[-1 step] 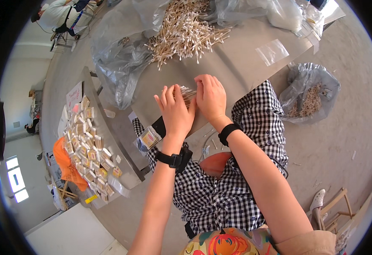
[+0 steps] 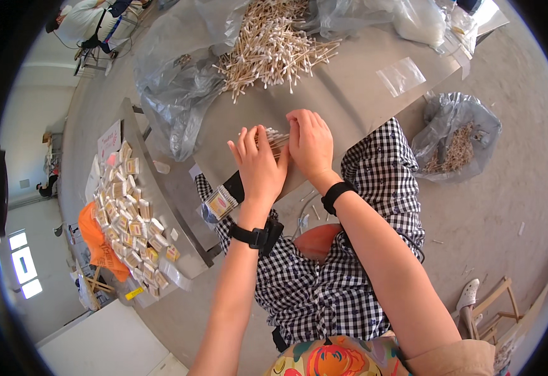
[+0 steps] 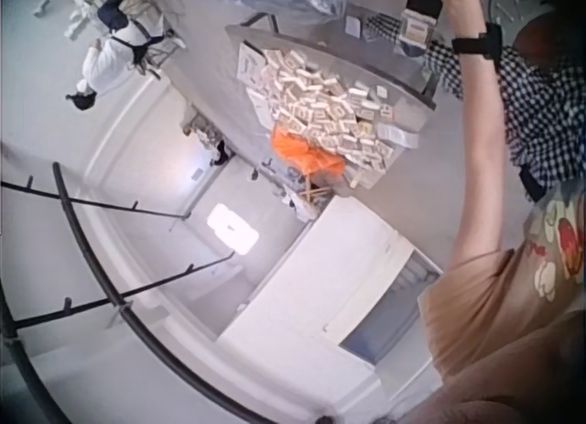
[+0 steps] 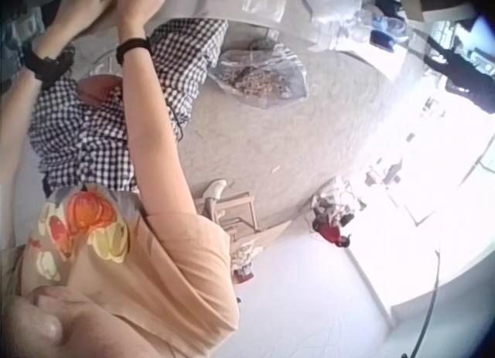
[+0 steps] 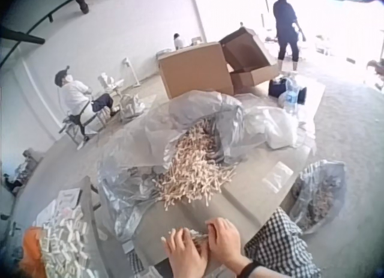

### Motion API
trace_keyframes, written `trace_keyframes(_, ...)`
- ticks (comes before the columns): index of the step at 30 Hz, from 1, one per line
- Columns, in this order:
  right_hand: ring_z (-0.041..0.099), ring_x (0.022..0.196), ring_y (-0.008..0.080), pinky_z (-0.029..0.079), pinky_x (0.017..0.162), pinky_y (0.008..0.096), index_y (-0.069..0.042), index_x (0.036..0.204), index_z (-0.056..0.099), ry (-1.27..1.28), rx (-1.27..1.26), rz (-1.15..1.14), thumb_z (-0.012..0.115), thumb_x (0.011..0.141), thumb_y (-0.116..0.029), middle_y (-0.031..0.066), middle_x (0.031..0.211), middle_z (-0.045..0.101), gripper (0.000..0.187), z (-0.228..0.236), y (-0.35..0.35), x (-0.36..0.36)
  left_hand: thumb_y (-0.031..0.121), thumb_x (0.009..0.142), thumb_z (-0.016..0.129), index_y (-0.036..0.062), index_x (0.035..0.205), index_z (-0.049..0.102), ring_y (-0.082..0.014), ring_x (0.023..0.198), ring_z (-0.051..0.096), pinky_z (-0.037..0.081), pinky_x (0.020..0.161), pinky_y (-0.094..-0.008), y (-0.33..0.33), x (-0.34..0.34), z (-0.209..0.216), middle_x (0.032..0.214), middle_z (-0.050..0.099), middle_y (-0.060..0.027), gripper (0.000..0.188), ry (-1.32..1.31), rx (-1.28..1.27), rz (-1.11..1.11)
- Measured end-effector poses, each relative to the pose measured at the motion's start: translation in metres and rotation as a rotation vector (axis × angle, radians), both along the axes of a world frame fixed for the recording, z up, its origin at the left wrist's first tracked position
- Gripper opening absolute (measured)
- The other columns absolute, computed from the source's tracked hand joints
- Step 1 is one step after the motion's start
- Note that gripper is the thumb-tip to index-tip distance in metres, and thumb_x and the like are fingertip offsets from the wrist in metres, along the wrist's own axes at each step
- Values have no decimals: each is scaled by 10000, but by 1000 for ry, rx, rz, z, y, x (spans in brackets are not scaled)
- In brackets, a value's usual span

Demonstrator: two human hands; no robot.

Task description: Manually organizing and packaging cotton swabs into small plastic bags.

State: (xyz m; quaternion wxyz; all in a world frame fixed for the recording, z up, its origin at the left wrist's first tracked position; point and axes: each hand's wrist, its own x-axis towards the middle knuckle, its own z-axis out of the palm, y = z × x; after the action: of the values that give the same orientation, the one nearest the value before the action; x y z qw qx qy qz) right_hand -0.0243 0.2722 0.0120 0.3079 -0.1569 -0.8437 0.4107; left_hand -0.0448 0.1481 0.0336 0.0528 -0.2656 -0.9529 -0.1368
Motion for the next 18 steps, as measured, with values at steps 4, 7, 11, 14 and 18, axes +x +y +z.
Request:
trace_keyframes(4, 621, 868, 310, 500, 796, 404, -53, 985, 593, 19, -1, -4, 588, 902, -30, 96, 906, 659, 86, 0, -3, -2, 395, 939, 637, -55, 1371, 496, -391, 1343, 399, 212, 1163, -639, -7, 5, 3, 1345, 490, -195, 640, 21, -12, -13)
trace_keyframes(7, 620, 866, 309, 499, 797, 403, -52, 984, 593, 17, -6, -3, 589, 902, -31, 95, 907, 659, 84, -1, -1, -1, 384, 931, 650, -46, 1378, 496, -383, 1300, 435, 234, 1156, -638, -6, 8, 10, 1304, 495, -186, 639, -79, -27, -6)
trace_keyframes(11, 624, 871, 311, 501, 801, 409, -52, 977, 597, 9, -19, -5, 588, 901, -27, 96, 911, 660, 81, -1, -1, 0, 370, 932, 645, -62, 1427, 435, -389, 1295, 439, 235, 1159, -632, -6, 13, 10, 1318, 480, -206, 690, -84, 1, -8)
trace_keyframes(14, 628, 868, 315, 504, 788, 410, -49, 984, 600, 40, -96, -17, 580, 915, -32, 99, 915, 661, 74, -2, -3, -1, 364, 931, 636, -88, 1477, 341, -410, 1385, 365, 219, 1175, -610, -2, 19, 0, 1456, 395, -247, 768, -26, 22, -13)
trace_keyframes(18, 633, 867, 316, 506, 770, 401, -48, 993, 603, 22, -216, -18, 570, 937, -44, 107, 918, 660, 65, 1, -3, 0, 393, 932, 609, -117, 1522, 200, -416, 1503, 203, 186, 1208, -554, 8, 26, -19, 1610, 202, -284, 881, -52, -37, 12)
